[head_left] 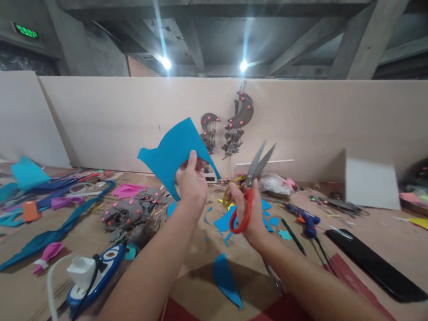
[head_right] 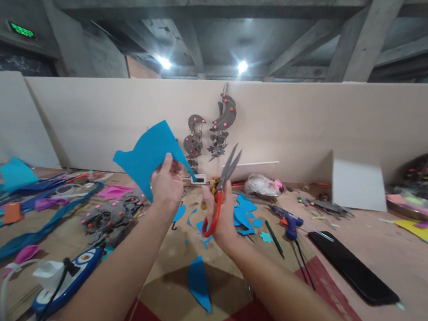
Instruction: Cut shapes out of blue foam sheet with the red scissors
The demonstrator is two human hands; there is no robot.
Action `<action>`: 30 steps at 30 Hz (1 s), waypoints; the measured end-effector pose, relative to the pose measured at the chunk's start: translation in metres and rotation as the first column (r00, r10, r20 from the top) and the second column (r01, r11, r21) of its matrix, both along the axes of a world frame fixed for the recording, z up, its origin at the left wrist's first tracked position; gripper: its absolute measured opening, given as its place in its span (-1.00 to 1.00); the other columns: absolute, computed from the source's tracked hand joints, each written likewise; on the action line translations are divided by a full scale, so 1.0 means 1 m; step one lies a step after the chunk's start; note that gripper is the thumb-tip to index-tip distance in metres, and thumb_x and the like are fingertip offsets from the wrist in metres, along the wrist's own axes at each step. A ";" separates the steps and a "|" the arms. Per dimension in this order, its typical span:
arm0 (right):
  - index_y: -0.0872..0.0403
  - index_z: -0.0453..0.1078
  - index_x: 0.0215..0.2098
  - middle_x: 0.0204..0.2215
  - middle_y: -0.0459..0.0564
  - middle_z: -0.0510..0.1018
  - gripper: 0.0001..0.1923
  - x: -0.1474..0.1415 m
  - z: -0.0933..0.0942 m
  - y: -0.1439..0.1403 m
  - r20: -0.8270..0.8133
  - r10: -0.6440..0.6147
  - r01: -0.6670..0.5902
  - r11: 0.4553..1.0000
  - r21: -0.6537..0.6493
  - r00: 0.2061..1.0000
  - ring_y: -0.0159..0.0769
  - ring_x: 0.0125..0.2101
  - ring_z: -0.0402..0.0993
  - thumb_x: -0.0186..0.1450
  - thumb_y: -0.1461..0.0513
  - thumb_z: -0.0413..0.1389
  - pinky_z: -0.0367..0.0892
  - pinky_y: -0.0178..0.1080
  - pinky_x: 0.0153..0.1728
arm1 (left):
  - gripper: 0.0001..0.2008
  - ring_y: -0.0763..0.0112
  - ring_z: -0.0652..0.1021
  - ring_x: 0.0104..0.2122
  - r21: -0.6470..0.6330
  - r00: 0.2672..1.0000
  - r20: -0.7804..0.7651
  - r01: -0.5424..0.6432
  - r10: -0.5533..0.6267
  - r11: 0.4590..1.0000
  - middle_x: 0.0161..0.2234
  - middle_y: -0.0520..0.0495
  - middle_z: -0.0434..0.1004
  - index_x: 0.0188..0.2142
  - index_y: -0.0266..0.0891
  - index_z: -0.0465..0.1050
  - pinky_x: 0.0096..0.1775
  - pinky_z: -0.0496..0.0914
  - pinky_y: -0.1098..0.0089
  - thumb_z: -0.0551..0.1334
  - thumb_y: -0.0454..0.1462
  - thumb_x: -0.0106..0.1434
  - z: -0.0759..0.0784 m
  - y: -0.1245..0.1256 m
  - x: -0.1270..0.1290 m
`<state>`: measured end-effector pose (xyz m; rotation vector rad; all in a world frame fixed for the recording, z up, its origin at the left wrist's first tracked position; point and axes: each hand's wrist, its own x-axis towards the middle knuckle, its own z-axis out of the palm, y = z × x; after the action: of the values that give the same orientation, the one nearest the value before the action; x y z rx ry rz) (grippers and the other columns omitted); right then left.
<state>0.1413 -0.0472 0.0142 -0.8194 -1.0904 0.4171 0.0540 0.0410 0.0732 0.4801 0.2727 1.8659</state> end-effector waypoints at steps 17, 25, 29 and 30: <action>0.01 0.35 -0.08 -0.40 -0.14 0.46 -0.64 0.049 0.024 0.009 0.077 -0.068 0.068 0.998 0.005 0.995 -0.36 -0.43 0.40 0.17 0.18 0.26 0.34 -0.28 -0.38 | -0.65 0.40 0.56 -0.46 -0.048 0.715 -0.545 0.495 -0.438 0.868 -0.45 -0.11 0.57 -0.46 -0.29 0.51 -0.39 0.43 0.42 0.53 -0.09 -0.01 -0.022 -0.037 0.030; -0.01 0.35 -0.01 -0.45 -0.18 0.41 -0.61 0.070 0.039 0.005 0.132 -0.041 0.044 0.999 -0.016 0.990 -0.36 -0.46 0.38 0.18 0.22 0.21 0.33 -0.27 -0.40 | -0.77 0.25 0.58 -0.60 -0.001 0.207 -0.960 0.677 -0.191 0.736 -0.56 -0.08 0.60 -0.55 -0.13 0.61 -0.60 0.41 0.40 0.59 -0.26 -0.23 0.016 -0.066 -0.020; -0.04 0.35 0.05 -0.41 -0.17 0.42 -0.55 0.073 0.041 0.002 0.165 0.025 -0.023 1.000 -0.011 0.986 -0.37 -0.47 0.38 0.19 0.23 0.22 0.34 -0.26 -0.39 | -0.79 0.23 0.60 -0.54 0.013 0.312 -0.925 0.597 -0.218 0.802 -0.51 -0.12 0.62 -0.48 -0.16 0.63 -0.54 0.43 0.39 0.57 -0.31 -0.14 0.032 -0.080 -0.031; -0.04 0.35 0.05 -0.41 -0.17 0.42 -0.55 0.073 0.042 0.001 0.161 0.067 -0.066 0.998 -0.009 0.985 -0.36 -0.47 0.38 0.19 0.22 0.23 0.35 -0.25 -0.38 | -0.81 0.22 0.61 -0.49 0.076 0.385 -0.912 0.498 -0.142 0.864 -0.49 -0.13 0.62 -0.47 -0.18 0.63 -0.49 0.45 0.39 0.56 -0.31 -0.10 0.034 -0.076 -0.033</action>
<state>0.2146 -0.0460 0.0560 -0.8324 -1.2701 0.4145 0.0211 -0.0350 0.1072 1.6705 0.5036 1.0772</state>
